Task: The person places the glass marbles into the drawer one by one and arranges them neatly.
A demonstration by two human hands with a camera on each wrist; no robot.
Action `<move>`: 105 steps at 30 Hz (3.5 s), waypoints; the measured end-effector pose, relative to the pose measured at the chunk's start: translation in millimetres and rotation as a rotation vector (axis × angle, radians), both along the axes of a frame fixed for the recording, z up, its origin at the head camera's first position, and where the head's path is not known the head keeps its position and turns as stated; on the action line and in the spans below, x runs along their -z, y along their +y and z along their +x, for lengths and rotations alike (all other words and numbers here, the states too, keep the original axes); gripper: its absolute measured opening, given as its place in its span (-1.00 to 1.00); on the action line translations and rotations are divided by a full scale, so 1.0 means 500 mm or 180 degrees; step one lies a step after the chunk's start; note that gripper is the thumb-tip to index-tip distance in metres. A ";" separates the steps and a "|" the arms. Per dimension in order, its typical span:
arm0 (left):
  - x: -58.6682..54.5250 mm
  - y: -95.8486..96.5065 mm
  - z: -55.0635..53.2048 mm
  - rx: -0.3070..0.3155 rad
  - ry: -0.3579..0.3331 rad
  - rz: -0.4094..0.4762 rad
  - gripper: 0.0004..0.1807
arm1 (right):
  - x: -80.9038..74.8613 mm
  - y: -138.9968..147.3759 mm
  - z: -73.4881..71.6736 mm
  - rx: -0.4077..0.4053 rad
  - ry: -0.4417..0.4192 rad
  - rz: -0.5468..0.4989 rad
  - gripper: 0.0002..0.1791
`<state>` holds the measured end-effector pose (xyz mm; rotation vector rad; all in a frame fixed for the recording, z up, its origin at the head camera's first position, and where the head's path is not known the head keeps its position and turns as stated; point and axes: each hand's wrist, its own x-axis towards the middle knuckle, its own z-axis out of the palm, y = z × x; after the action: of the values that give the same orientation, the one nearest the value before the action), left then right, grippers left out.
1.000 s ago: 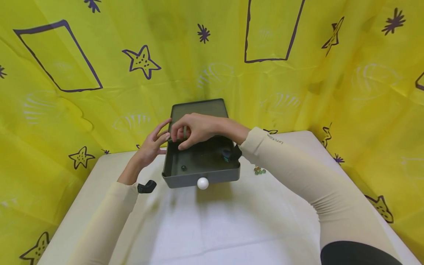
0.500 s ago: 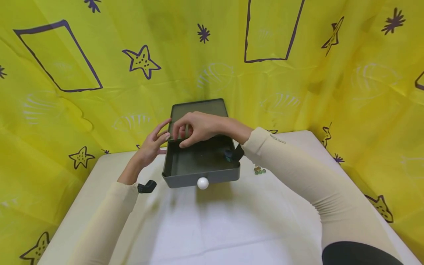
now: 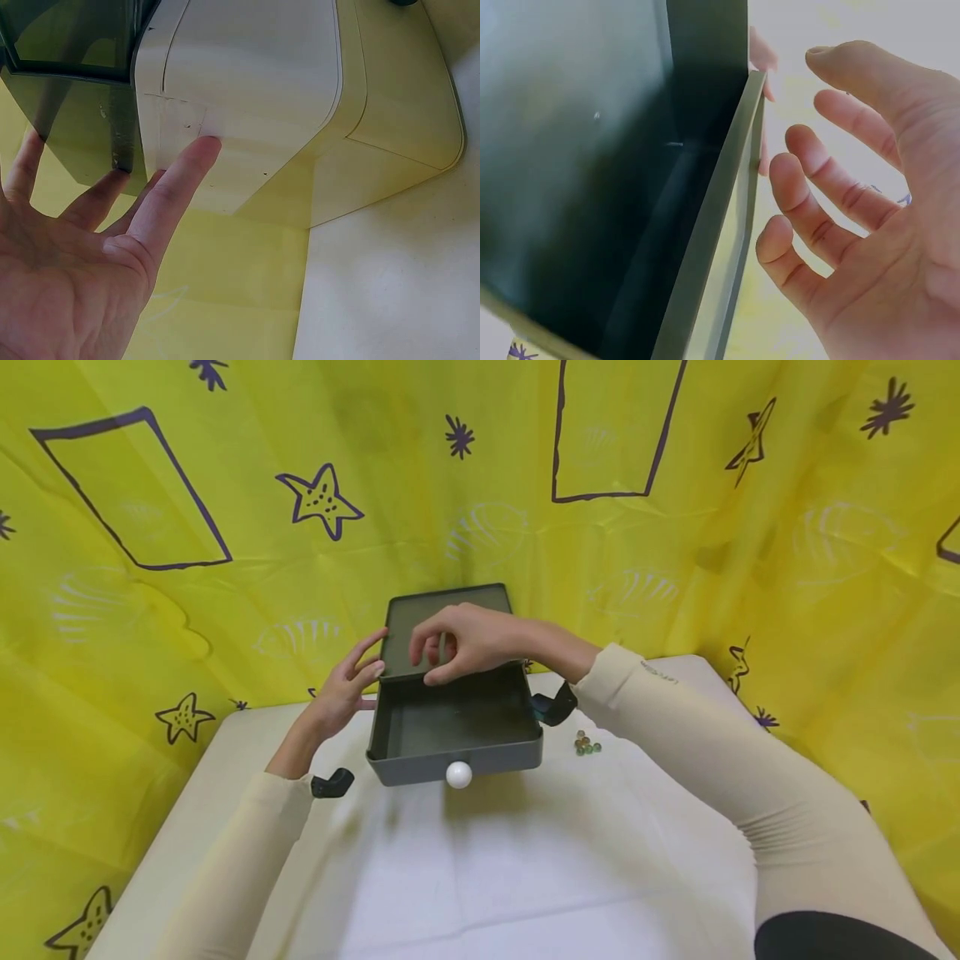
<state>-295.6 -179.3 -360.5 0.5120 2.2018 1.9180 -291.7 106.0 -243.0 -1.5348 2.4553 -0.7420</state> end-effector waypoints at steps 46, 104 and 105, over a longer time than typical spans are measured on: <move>-0.001 0.001 0.000 0.0059 0.0078 -0.0004 -0.35 | 0.020 0.246 0.038 0.0809 0.0095 -0.0315 -0.75; 0.003 -0.002 -0.002 0.0029 0.0042 0.0001 -0.35 | 0.358 0.393 0.031 0.1378 -0.0955 0.0003 -0.56; 0.003 -0.001 -0.002 0.0027 0.0040 0.0003 -0.35 | 0.363 0.395 0.031 0.1389 -0.0957 0.0006 -0.56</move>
<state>-296.4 -179.9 -362.0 0.5341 2.2030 1.9168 -276.4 303.3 -424.5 -0.8098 2.5673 -0.9538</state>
